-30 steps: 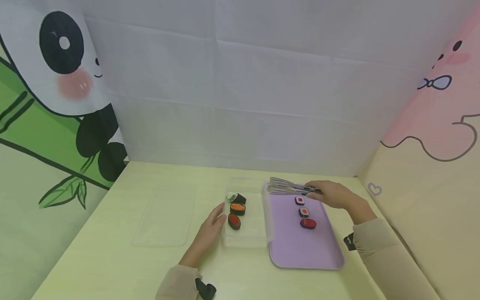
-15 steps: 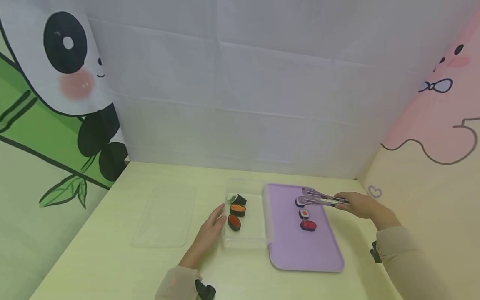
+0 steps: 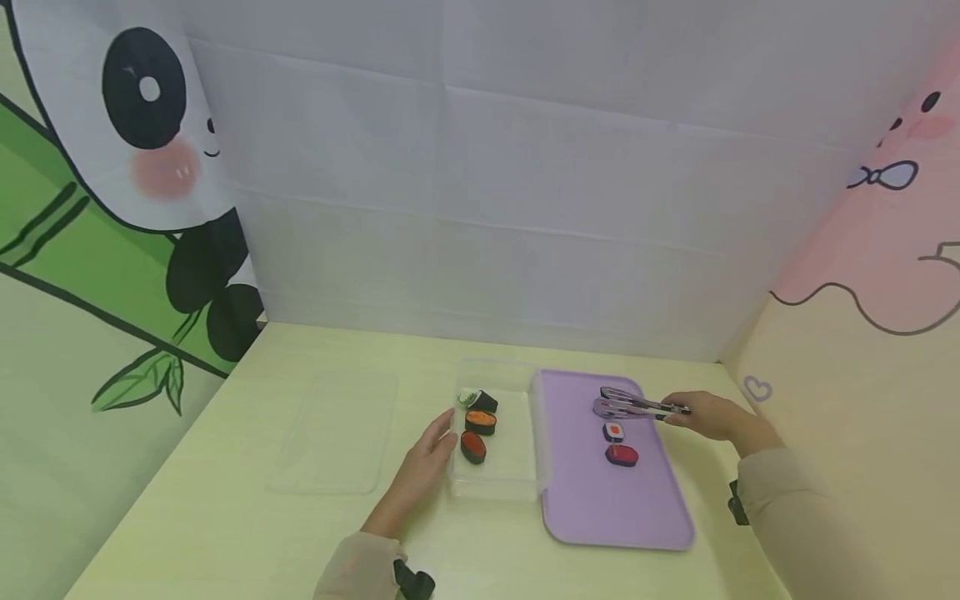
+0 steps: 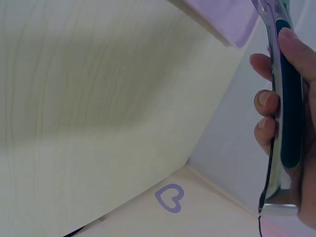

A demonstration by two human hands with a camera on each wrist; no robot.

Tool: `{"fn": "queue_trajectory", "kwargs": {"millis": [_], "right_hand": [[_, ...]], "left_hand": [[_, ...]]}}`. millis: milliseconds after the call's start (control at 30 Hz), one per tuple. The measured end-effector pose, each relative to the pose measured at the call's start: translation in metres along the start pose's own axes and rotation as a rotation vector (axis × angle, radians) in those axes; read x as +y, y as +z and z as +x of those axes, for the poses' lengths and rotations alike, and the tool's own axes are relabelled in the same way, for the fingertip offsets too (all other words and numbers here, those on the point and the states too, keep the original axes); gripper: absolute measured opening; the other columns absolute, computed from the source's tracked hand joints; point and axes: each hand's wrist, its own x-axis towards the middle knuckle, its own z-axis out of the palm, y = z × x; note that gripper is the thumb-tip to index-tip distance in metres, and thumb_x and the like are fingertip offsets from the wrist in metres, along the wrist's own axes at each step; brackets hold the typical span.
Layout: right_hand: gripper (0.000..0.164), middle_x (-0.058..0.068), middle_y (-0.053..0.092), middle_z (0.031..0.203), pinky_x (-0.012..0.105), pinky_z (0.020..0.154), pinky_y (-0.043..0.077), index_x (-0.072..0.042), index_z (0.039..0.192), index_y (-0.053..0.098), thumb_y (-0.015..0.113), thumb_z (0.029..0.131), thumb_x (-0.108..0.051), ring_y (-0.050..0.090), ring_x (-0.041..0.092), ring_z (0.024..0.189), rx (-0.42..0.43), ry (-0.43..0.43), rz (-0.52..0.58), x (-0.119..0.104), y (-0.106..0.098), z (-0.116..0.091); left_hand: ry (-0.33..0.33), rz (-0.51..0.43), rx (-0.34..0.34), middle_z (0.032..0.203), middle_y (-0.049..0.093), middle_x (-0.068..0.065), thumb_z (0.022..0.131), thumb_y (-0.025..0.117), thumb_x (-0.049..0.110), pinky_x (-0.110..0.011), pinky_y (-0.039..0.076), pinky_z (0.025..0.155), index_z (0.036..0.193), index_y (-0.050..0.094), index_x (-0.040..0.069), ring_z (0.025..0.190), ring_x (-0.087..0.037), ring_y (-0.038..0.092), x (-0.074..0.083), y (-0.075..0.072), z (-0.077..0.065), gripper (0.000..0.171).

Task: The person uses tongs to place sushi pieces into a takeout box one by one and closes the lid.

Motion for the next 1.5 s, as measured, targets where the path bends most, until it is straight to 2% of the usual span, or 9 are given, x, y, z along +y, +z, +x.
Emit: {"fn": "queue_trajectory", "kwargs": {"millis": [267, 433, 567, 733, 867, 1100, 1367, 1500], "right_hand": [[0.033, 0.0, 0.062, 0.094, 0.044, 0.073, 0.047, -0.005, 0.12, 0.063, 0.062, 0.097, -0.029, 0.053, 0.019, 0.082, 0.054, -0.021, -0.022, -0.008, -0.004, 0.0], [0.037, 0.008, 0.067, 0.107, 0.054, 0.083, 0.05, -0.004, 0.124, 0.062, 0.06, 0.098, -0.03, 0.062, 0.031, 0.098, 0.111, -0.075, -0.065, -0.034, -0.019, 0.005], [0.038, 0.009, 0.067, 0.112, 0.055, 0.089, 0.048, -0.003, 0.126, 0.062, 0.06, 0.098, -0.03, 0.061, 0.033, 0.105, 0.136, -0.126, -0.078, -0.058, -0.027, 0.015], [0.041, 0.01, 0.065, 0.119, 0.054, 0.093, 0.046, -0.005, 0.129, 0.061, 0.059, 0.099, -0.032, 0.06, 0.034, 0.111, 0.119, -0.161, -0.078, -0.086, -0.033, 0.031], [0.041, 0.011, 0.064, 0.121, 0.053, 0.094, 0.046, -0.004, 0.131, 0.06, 0.058, 0.099, -0.031, 0.059, 0.033, 0.112, 0.097, -0.183, -0.078, -0.099, -0.032, 0.044], [0.041, 0.013, 0.063, 0.124, 0.054, 0.095, 0.045, -0.003, 0.131, 0.059, 0.058, 0.099, -0.029, 0.058, 0.035, 0.115, 0.046, -0.17, -0.101, -0.103, -0.025, 0.061], [0.038, 0.009, 0.065, 0.118, 0.053, 0.091, 0.048, -0.005, 0.129, 0.06, 0.058, 0.099, -0.028, 0.06, 0.032, 0.109, 0.038, -0.174, -0.128, -0.102, -0.024, 0.067], [0.04, 0.01, 0.064, 0.12, 0.053, 0.092, 0.047, -0.005, 0.13, 0.059, 0.059, 0.099, -0.029, 0.06, 0.033, 0.111, 0.027, -0.162, -0.122, -0.104, -0.026, 0.067]], "left_hand": [[-0.016, 0.013, 0.01, 0.152, 0.036, -0.014, 0.105, 0.043, 0.037, -0.06, 0.03, 0.107, 0.153, 0.033, 0.02, 0.134, -0.04, 0.037, -0.001, 0.002, 0.001, 0.051], [-0.01, -0.002, 0.009, 0.152, 0.036, -0.014, 0.105, 0.043, 0.034, -0.058, 0.031, 0.107, 0.152, 0.034, 0.019, 0.134, -0.039, 0.039, -0.002, 0.002, 0.003, 0.05], [-0.005, -0.008, 0.007, 0.152, 0.036, -0.014, 0.105, 0.044, 0.033, -0.056, 0.032, 0.108, 0.153, 0.034, 0.018, 0.134, -0.038, 0.039, -0.003, 0.002, 0.004, 0.051], [-0.009, 0.002, 0.015, 0.152, 0.036, -0.015, 0.105, 0.044, 0.034, -0.058, 0.031, 0.107, 0.152, 0.034, 0.019, 0.134, -0.039, 0.038, -0.003, 0.003, 0.004, 0.051], [-0.009, -0.003, 0.012, 0.152, 0.036, -0.016, 0.105, 0.043, 0.033, -0.058, 0.03, 0.108, 0.153, 0.033, 0.019, 0.135, -0.04, 0.036, -0.002, 0.004, 0.003, 0.051], [0.0, -0.02, 0.004, 0.152, 0.035, -0.017, 0.105, 0.044, 0.032, -0.058, 0.03, 0.107, 0.153, 0.033, 0.018, 0.135, -0.04, 0.037, -0.001, 0.006, 0.002, 0.051], [-0.002, -0.004, 0.005, 0.152, 0.035, -0.016, 0.105, 0.043, 0.032, -0.057, 0.032, 0.107, 0.152, 0.034, 0.019, 0.134, -0.04, 0.039, -0.002, 0.005, 0.003, 0.05], [0.004, -0.005, 0.007, 0.152, 0.036, -0.016, 0.105, 0.044, 0.033, -0.058, 0.03, 0.107, 0.152, 0.034, 0.019, 0.135, -0.04, 0.037, -0.003, 0.003, 0.004, 0.05]]}}
